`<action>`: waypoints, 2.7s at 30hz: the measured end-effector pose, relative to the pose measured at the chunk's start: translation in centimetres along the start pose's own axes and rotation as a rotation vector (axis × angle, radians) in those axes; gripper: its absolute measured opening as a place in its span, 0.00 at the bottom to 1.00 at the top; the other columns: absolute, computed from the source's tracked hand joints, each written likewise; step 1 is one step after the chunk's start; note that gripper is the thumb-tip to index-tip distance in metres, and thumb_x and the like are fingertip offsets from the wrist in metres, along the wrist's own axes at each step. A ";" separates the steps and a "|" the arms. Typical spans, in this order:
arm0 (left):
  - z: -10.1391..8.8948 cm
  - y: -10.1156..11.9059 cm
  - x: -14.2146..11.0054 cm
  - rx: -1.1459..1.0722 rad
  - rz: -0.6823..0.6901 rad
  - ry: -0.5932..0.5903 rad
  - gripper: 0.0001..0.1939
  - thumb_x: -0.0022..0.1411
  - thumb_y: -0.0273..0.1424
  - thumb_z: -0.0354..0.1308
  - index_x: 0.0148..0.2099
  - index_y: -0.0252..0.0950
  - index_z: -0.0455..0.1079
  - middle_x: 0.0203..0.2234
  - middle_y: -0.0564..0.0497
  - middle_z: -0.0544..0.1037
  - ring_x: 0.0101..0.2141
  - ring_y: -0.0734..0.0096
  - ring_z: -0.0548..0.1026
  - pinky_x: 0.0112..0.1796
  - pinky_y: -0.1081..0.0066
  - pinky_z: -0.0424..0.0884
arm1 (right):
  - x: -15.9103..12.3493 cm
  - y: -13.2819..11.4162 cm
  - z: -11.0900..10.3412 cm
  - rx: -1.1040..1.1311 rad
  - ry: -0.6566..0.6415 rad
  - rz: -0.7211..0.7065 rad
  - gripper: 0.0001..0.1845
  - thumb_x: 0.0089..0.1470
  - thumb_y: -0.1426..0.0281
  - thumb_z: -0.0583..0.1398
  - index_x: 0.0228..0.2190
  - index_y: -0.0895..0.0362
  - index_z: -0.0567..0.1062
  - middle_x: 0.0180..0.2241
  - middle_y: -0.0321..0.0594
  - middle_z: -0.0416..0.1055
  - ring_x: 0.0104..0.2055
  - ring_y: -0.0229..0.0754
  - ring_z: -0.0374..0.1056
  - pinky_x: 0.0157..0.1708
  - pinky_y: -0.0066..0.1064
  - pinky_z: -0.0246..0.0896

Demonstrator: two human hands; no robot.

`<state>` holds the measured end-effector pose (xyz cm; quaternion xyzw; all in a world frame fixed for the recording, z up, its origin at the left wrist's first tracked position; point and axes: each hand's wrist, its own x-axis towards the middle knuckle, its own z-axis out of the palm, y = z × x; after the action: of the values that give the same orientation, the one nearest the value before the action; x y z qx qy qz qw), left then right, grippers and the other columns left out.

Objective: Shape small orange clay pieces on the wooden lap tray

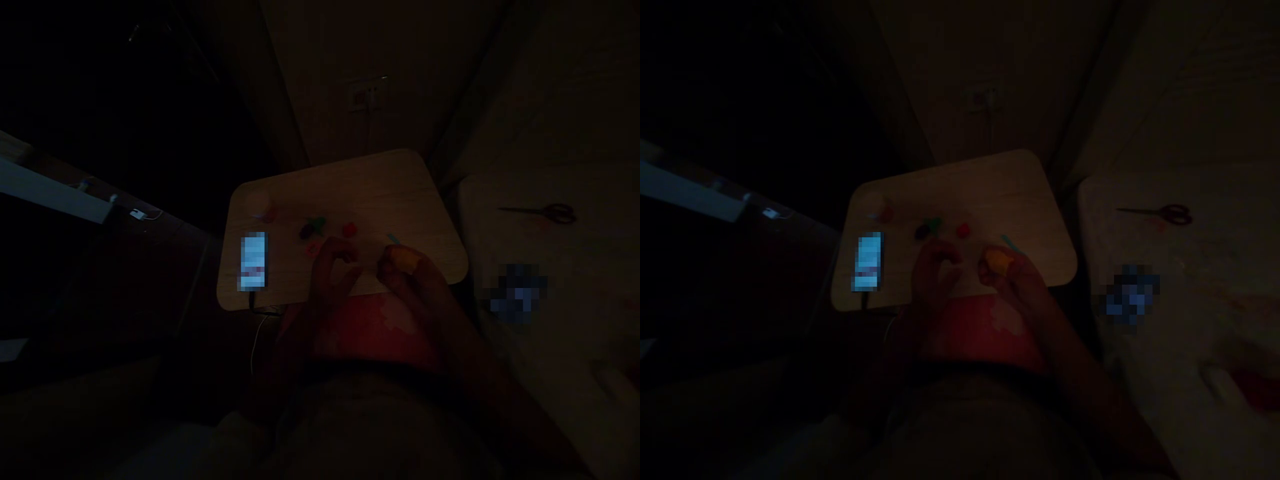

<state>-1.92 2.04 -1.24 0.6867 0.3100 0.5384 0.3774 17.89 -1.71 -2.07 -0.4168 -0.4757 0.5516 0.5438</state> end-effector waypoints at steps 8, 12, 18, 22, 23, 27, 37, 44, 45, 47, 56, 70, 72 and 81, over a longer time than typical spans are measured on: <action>0.0 0.1 0.0 0.019 0.023 -0.006 0.09 0.70 0.37 0.65 0.47 0.39 0.71 0.39 0.50 0.74 0.39 0.69 0.72 0.41 0.67 0.70 | -0.3 0.5 0.2 0.153 0.009 0.056 0.23 0.52 0.43 0.71 0.35 0.49 0.81 0.31 0.42 0.76 0.31 0.48 0.73 0.32 0.43 0.76; 0.0 0.6 0.0 0.053 0.017 -0.003 0.10 0.71 0.38 0.65 0.46 0.39 0.72 0.39 0.50 0.75 0.39 0.69 0.72 0.41 0.67 0.71 | 0.1 1.4 0.7 0.327 0.006 0.070 0.30 0.38 0.39 0.75 0.30 0.50 0.82 0.25 0.38 0.74 0.25 0.43 0.69 0.29 0.40 0.75; 0.6 1.3 -0.2 -0.103 -0.055 -0.065 0.09 0.70 0.39 0.66 0.45 0.38 0.75 0.40 0.49 0.77 0.41 0.67 0.75 0.44 0.66 0.72 | 0.5 -0.4 0.6 0.120 -0.009 -0.080 0.23 0.42 0.46 0.77 0.35 0.47 0.87 0.36 0.41 0.79 0.40 0.49 0.76 0.44 0.44 0.75; 1.4 1.5 -0.5 -0.476 -0.319 -0.069 0.19 0.67 0.46 0.69 0.52 0.40 0.76 0.45 0.47 0.81 0.43 0.67 0.80 0.44 0.68 0.76 | 0.8 -1.0 0.0 -0.077 -0.044 -0.278 0.20 0.48 0.52 0.77 0.43 0.41 0.88 0.47 0.43 0.75 0.52 0.53 0.73 0.52 0.47 0.73; 1.5 1.5 -0.6 -0.556 -0.399 -0.068 0.21 0.66 0.48 0.69 0.53 0.40 0.77 0.45 0.47 0.82 0.44 0.66 0.81 0.44 0.68 0.77 | 0.8 -1.1 -0.1 -0.132 -0.057 -0.311 0.19 0.51 0.54 0.76 0.45 0.40 0.87 0.48 0.43 0.73 0.54 0.53 0.72 0.54 0.47 0.72; 1.5 1.6 -0.5 -0.635 -0.632 -0.074 0.23 0.62 0.50 0.72 0.49 0.38 0.79 0.42 0.48 0.84 0.42 0.65 0.82 0.45 0.67 0.78 | 0.6 -1.4 -0.3 -0.331 -0.131 -0.391 0.17 0.60 0.62 0.71 0.51 0.39 0.86 0.51 0.43 0.70 0.57 0.52 0.70 0.57 0.46 0.69; 1.0 -0.6 -0.2 -0.429 -0.310 0.025 0.21 0.55 0.39 0.80 0.47 0.41 0.78 0.48 0.49 0.85 0.49 0.64 0.84 0.50 0.65 0.82 | 0.2 -2.0 0.6 -0.186 0.023 -0.193 0.16 0.60 0.62 0.71 0.49 0.46 0.83 0.50 0.44 0.78 0.48 0.48 0.76 0.46 0.39 0.76; 0.1 0.3 -0.2 -0.138 -0.049 -0.102 0.13 0.67 0.34 0.71 0.53 0.44 0.82 0.54 0.44 0.80 0.56 0.59 0.80 0.55 0.58 0.80 | 0.6 -1.0 0.7 -0.043 0.088 -0.069 0.18 0.52 0.59 0.76 0.43 0.48 0.83 0.45 0.41 0.84 0.46 0.48 0.81 0.47 0.40 0.80; 0.0 0.5 -0.2 -0.092 -0.037 -0.121 0.12 0.69 0.34 0.69 0.54 0.45 0.82 0.55 0.44 0.79 0.57 0.59 0.79 0.55 0.57 0.80 | 0.6 -1.0 0.6 -0.041 0.079 -0.069 0.18 0.51 0.59 0.77 0.42 0.48 0.84 0.44 0.41 0.84 0.45 0.48 0.81 0.47 0.40 0.80; -0.1 0.8 -0.3 -0.011 -0.019 -0.133 0.11 0.71 0.35 0.66 0.54 0.45 0.82 0.54 0.44 0.78 0.55 0.59 0.79 0.54 0.57 0.80 | 0.6 -1.0 0.6 -0.051 0.060 -0.070 0.19 0.49 0.58 0.77 0.43 0.48 0.84 0.44 0.41 0.84 0.45 0.49 0.81 0.46 0.40 0.80; 0.2 1.6 -0.2 0.132 0.077 -0.086 0.13 0.70 0.38 0.66 0.53 0.39 0.78 0.46 0.44 0.83 0.47 0.61 0.81 0.48 0.60 0.79 | 0.5 -1.3 0.8 -0.280 0.105 -0.268 0.15 0.52 0.58 0.76 0.40 0.49 0.85 0.40 0.42 0.80 0.42 0.49 0.76 0.42 0.41 0.75; -1.3 2.2 1.1 0.238 0.178 -0.110 0.17 0.62 0.40 0.74 0.51 0.41 0.82 0.41 0.47 0.86 0.40 0.64 0.84 0.42 0.64 0.80 | 0.1 -3.5 0.4 -0.473 0.015 -0.473 0.08 0.57 0.63 0.74 0.40 0.48 0.86 0.38 0.42 0.85 0.40 0.50 0.81 0.40 0.42 0.77; -1.4 2.5 1.2 0.238 0.195 -0.122 0.13 0.63 0.39 0.74 0.48 0.41 0.82 0.41 0.48 0.86 0.40 0.64 0.84 0.43 0.64 0.80 | 0.0 -3.6 0.3 -0.484 0.011 -0.473 0.07 0.57 0.63 0.73 0.38 0.48 0.86 0.39 0.43 0.85 0.40 0.51 0.81 0.40 0.43 0.78; -1.0 3.3 0.7 0.310 0.187 -0.131 0.08 0.70 0.34 0.67 0.49 0.40 0.82 0.42 0.47 0.86 0.42 0.65 0.83 0.44 0.64 0.81 | -0.3 -4.2 0.7 -0.569 0.023 -0.501 0.07 0.57 0.65 0.71 0.40 0.47 0.86 0.40 0.42 0.86 0.40 0.51 0.82 0.41 0.44 0.79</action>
<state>-2.71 1.06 2.04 0.7959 0.2990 0.4712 0.2349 18.10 -2.29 2.16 -0.4280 -0.6909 0.2425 0.5298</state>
